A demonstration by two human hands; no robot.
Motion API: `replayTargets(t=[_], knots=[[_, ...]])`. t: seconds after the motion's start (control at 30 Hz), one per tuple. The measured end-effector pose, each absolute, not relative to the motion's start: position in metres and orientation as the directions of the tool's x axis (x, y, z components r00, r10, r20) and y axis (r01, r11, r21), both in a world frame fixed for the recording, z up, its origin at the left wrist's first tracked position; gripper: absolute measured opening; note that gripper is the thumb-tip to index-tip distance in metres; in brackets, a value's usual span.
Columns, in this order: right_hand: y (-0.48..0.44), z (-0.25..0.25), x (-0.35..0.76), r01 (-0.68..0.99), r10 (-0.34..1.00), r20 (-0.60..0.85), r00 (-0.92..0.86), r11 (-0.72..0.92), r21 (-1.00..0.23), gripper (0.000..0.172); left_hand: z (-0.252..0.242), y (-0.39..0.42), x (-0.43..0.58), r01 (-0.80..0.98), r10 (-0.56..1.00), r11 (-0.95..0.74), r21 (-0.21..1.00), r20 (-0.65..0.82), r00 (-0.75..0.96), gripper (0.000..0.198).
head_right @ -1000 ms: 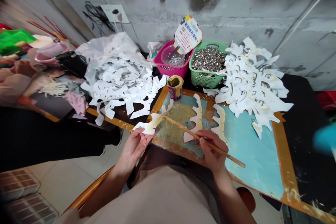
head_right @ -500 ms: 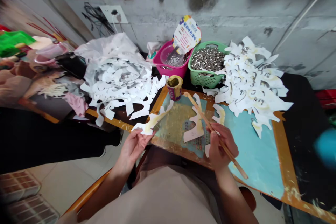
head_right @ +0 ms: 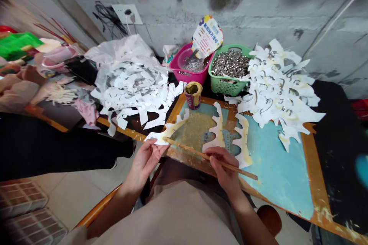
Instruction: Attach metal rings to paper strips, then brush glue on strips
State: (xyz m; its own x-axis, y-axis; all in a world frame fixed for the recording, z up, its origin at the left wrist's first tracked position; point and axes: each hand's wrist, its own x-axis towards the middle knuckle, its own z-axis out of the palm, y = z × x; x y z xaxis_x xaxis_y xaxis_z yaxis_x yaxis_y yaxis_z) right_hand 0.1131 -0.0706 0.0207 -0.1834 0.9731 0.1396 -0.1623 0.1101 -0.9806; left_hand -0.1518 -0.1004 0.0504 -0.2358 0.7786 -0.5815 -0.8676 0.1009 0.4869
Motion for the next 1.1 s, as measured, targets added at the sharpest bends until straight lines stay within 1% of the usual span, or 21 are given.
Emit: replayTargets(t=[0.07, 0.13, 0.2, 0.3, 0.37, 0.43, 0.5, 0.6, 0.67, 0.77, 0.83, 0.9, 0.97, 1.03, 1.1], knots=[[-0.067, 0.023, 0.115, -0.160, 0.969, 0.140, -0.204, 0.108, -0.981, 0.014, 0.054, -0.100, -0.150, -0.865, 0.767, 0.106, 0.491, -0.594, -0.243, 0.014], [-0.064, 0.027, 0.116, -0.178, 0.974, 0.149, -0.173, 0.118, -0.977, 0.014, 0.057, -0.099, -0.147, -0.869, 0.759, 0.111, 0.481, -0.606, -0.238, 0.015], [-0.061, 0.031, 0.116, -0.160, 0.970, 0.170, -0.172, 0.143, -0.977, 0.014, 0.058, -0.099, -0.147, -0.875, 0.766, 0.120, 0.468, -0.604, -0.218, 0.014], [-0.057, 0.036, 0.119, -0.075, 0.938, 0.207, -0.277, 0.193, -0.978, 0.015, 0.054, -0.099, -0.150, -0.871, 0.778, 0.106, 0.480, -0.586, -0.229, 0.013], [-0.053, 0.036, 0.125, -0.039, 0.926, 0.223, -0.306, 0.222, -0.974, 0.014, 0.050, -0.101, -0.152, -0.864, 0.778, 0.096, 0.494, -0.579, -0.244, 0.013], [-0.048, 0.033, 0.132, -0.044, 0.939, 0.240, -0.244, 0.237, -0.971, 0.013, 0.047, -0.101, -0.152, -0.864, 0.781, 0.114, 0.491, -0.581, -0.227, 0.013], [-0.045, 0.030, 0.138, -0.079, 0.959, 0.251, -0.133, 0.243, -0.967, 0.013, 0.046, -0.102, -0.149, -0.864, 0.783, 0.138, 0.484, -0.588, -0.204, 0.013], [-0.046, 0.031, 0.138, -0.110, 0.964, 0.263, -0.030, 0.258, -0.960, 0.015, 0.049, -0.100, -0.145, -0.864, 0.778, 0.119, 0.489, -0.586, -0.225, 0.014], [-0.050, 0.035, 0.132, -0.083, 0.958, 0.280, -0.057, 0.275, -0.958, 0.015, 0.050, -0.099, -0.144, -0.869, 0.784, 0.093, 0.486, -0.573, -0.237, 0.014], [-0.055, 0.042, 0.122, -0.020, 0.939, 0.293, -0.181, 0.294, -0.956, 0.014, 0.051, -0.098, -0.146, -0.876, 0.789, 0.095, 0.473, -0.573, -0.224, 0.015], [-0.055, 0.044, 0.121, -0.003, 0.920, 0.299, -0.252, 0.308, -0.951, 0.014, 0.051, -0.098, -0.149, -0.869, 0.771, 0.099, 0.485, -0.590, -0.241, 0.013], [-0.053, 0.042, 0.124, 0.012, 0.912, 0.305, -0.276, 0.321, -0.947, 0.014, 0.052, -0.097, -0.151, -0.860, 0.752, 0.102, 0.500, -0.605, -0.262, 0.013], [-0.050, 0.039, 0.132, 0.060, 0.922, 0.314, -0.225, 0.334, -0.941, 0.013, 0.054, -0.096, -0.151, -0.865, 0.747, 0.099, 0.492, -0.611, -0.262, 0.015], [-0.047, 0.037, 0.139, 0.136, 0.935, 0.339, -0.106, 0.351, -0.926, 0.012, 0.057, -0.094, -0.149, -0.879, 0.748, 0.079, 0.470, -0.611, -0.260, 0.018], [-0.048, 0.037, 0.144, 0.173, 0.925, 0.380, 0.024, 0.371, -0.913, 0.012, 0.061, -0.092, -0.147, -0.889, 0.746, 0.051, 0.454, -0.609, -0.269, 0.021]])
